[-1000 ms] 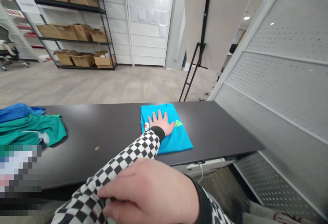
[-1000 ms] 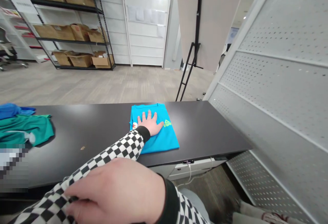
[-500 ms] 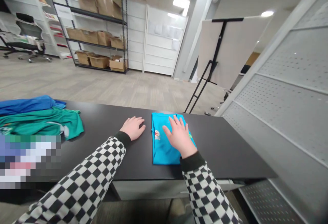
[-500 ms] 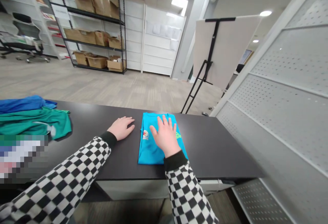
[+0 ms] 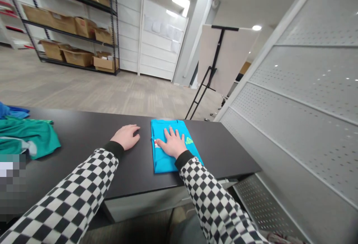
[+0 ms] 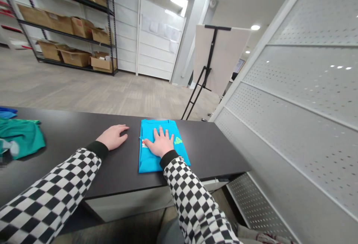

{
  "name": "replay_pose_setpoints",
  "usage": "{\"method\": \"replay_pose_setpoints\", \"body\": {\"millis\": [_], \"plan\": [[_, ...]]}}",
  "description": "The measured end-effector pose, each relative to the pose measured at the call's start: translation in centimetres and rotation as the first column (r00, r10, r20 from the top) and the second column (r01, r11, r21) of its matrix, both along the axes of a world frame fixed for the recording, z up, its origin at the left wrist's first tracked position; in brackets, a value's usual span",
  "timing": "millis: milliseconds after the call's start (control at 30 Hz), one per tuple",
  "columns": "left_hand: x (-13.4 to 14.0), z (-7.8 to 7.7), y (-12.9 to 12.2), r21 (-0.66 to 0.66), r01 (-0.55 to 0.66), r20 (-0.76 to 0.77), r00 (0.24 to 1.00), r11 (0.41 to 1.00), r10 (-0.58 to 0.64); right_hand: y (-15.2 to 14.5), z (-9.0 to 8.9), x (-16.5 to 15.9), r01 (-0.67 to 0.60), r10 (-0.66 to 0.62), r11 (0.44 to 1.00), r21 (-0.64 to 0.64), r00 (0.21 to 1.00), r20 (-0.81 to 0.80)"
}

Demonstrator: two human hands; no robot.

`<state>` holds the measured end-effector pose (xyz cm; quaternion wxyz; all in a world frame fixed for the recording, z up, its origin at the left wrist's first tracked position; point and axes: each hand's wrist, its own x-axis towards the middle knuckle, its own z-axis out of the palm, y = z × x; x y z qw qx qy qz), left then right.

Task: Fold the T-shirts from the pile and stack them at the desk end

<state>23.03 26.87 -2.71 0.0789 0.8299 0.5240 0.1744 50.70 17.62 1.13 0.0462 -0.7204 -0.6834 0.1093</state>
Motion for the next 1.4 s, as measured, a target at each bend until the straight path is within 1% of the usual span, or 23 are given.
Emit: {"method": "replay_pose_setpoints", "body": {"millis": [67,167,333,500,567,633,767,1233,1400], "plan": [[-0.2,-0.3,0.2,-0.017,0.007,-0.013,1.000,1.000,-0.007,0.3,0.1,1.3,0.012,-0.012,1.000,-0.006,1.000,0.001],[-0.5,-0.9,0.8,-0.033,0.028,-0.004,1.000,0.999,-0.028,0.6,0.3,4.4,0.043,-0.043,0.999,-0.007,0.999,0.006],[-0.9,-1.6,1.6,-0.034,0.050,0.022,0.999,0.998,-0.049,0.7,0.3,11.2,0.078,-0.078,0.997,-0.010,0.996,0.035],[-1.1,-2.1,1.9,-0.023,0.062,0.036,0.997,0.998,-0.061,0.6,0.5,18.3,0.148,-0.143,0.988,-0.044,0.986,0.091],[-1.2,-2.2,2.0,-0.013,0.054,0.034,0.998,0.998,-0.054,0.5,0.5,20.6,0.151,-0.145,0.987,-0.049,0.984,0.108],[-1.3,-2.3,2.1,-0.011,0.056,0.022,0.998,0.998,-0.056,0.4,0.5,22.2,0.147,-0.141,0.988,-0.047,0.983,0.120],[-1.4,-2.3,2.1,-0.023,0.067,-0.004,0.998,0.997,-0.067,0.4,0.2,23.4,0.154,-0.146,0.987,-0.041,0.978,0.152],[-1.6,-1.7,1.8,-0.067,0.086,-0.033,0.996,0.994,-0.088,0.7,-0.4,23.8,0.112,-0.104,0.992,-0.057,0.987,0.124],[-1.4,-1.5,1.8,-0.070,0.080,-0.024,0.996,0.994,-0.082,0.6,-0.2,23.6,0.119,-0.110,0.991,-0.059,0.984,0.141]]}}
